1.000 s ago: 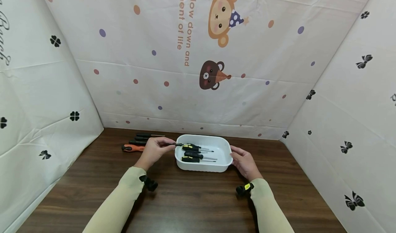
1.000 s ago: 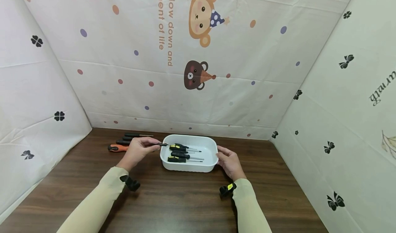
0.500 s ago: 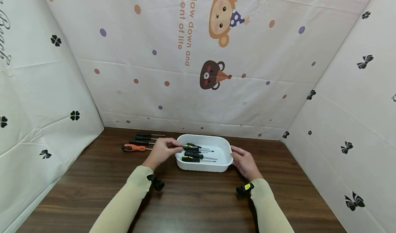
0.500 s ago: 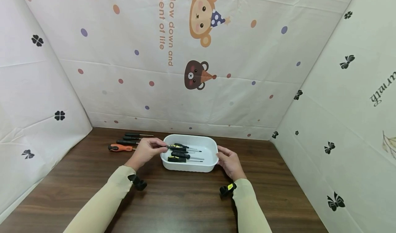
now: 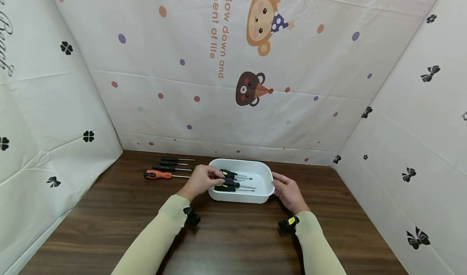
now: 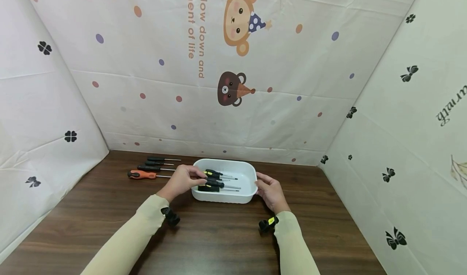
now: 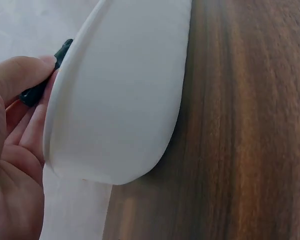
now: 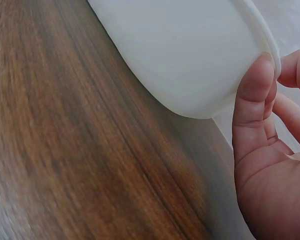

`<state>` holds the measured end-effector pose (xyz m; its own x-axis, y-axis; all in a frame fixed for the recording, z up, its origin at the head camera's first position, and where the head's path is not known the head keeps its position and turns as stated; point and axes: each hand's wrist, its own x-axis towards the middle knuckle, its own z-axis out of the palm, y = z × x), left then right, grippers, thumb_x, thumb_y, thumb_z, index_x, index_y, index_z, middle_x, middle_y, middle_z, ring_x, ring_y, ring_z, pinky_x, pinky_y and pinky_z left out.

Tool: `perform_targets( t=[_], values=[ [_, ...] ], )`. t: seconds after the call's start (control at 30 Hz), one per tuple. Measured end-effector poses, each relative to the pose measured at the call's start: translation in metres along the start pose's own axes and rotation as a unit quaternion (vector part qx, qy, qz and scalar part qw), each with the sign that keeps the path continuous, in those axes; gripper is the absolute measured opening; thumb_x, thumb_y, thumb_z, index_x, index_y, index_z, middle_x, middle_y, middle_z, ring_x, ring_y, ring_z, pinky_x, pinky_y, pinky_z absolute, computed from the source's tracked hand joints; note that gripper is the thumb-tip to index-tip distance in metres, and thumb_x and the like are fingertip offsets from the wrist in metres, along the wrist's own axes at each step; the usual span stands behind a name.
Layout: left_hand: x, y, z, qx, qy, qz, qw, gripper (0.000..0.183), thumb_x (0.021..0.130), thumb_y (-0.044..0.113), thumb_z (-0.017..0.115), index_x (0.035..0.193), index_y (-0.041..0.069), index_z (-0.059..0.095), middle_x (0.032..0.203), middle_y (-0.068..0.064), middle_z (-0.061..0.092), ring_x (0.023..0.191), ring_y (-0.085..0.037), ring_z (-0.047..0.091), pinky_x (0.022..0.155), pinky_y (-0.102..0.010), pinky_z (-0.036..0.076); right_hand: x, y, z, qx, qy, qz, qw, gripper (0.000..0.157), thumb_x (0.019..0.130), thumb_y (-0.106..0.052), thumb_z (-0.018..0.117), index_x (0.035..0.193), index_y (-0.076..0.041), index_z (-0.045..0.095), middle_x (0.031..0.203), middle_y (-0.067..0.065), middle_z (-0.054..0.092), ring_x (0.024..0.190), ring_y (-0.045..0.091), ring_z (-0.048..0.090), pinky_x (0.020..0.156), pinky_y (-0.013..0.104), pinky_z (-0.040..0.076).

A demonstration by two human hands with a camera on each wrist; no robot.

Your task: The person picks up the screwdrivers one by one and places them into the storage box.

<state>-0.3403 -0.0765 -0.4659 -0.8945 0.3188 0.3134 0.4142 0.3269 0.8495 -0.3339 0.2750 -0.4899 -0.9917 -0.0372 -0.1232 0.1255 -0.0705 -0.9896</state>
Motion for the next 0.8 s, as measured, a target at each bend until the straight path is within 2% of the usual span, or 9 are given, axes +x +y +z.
perform_targets(
  t=[0.2, 0.33, 0.47, 0.63, 0.8],
  values=[
    [0.004, 0.005, 0.008, 0.098, -0.041, 0.026, 0.9940, 0.005, 0.084, 0.010, 0.084, 0.087, 0.007, 0.080, 0.084, 0.000, 0.075, 0.073, -0.003, 0.063, 0.066, -0.022, 0.055, 0.000, 0.000, 0.000, 0.001, 0.001, 0.000, 1.000, 0.050, 0.101, -0.006, 0.061, 0.149, -0.001, 0.050, 0.133, 0.014, 0.069, 0.089, 0.013, 0.071, 0.078, 0.026, 0.061],
    [0.007, 0.009, 0.011, 0.141, -0.062, 0.038, 0.9874, 0.005, 0.083, 0.009, 0.084, 0.084, 0.010, 0.080, 0.078, 0.003, 0.074, 0.067, -0.002, 0.058, 0.061, -0.020, 0.051, 0.000, -0.001, 0.001, 0.003, 0.003, -0.002, 1.000, 0.050, 0.101, -0.006, 0.062, 0.149, 0.000, 0.051, 0.130, 0.014, 0.070, 0.086, 0.012, 0.070, 0.076, 0.025, 0.061],
    [0.009, 0.014, 0.013, 0.171, -0.093, 0.038, 0.9800, 0.006, 0.084, 0.011, 0.085, 0.081, 0.013, 0.079, 0.079, 0.005, 0.073, 0.069, -0.004, 0.058, 0.063, -0.021, 0.052, 0.000, -0.001, 0.000, 0.004, 0.002, -0.001, 1.000, 0.051, 0.101, -0.006, 0.062, 0.150, 0.000, 0.049, 0.129, 0.014, 0.071, 0.085, 0.011, 0.070, 0.076, 0.025, 0.060],
    [0.013, 0.018, 0.012, 0.213, -0.135, 0.030, 0.9672, 0.008, 0.085, 0.013, 0.085, 0.080, 0.016, 0.078, 0.080, 0.007, 0.071, 0.072, -0.006, 0.057, 0.065, -0.022, 0.051, 0.001, 0.001, 0.000, 0.009, 0.004, -0.001, 1.000, 0.051, 0.100, -0.006, 0.063, 0.149, 0.000, 0.050, 0.125, 0.011, 0.072, 0.082, 0.010, 0.069, 0.075, 0.024, 0.060],
    [0.019, 0.021, 0.012, 0.255, -0.168, 0.047, 0.9511, 0.010, 0.085, 0.013, 0.084, 0.077, 0.015, 0.078, 0.078, 0.008, 0.072, 0.070, -0.004, 0.056, 0.065, -0.022, 0.050, 0.002, 0.002, 0.001, 0.013, 0.005, -0.001, 1.000, 0.052, 0.100, -0.006, 0.064, 0.150, 0.000, 0.049, 0.116, 0.007, 0.075, 0.077, 0.009, 0.067, 0.073, 0.023, 0.059]
  ],
)
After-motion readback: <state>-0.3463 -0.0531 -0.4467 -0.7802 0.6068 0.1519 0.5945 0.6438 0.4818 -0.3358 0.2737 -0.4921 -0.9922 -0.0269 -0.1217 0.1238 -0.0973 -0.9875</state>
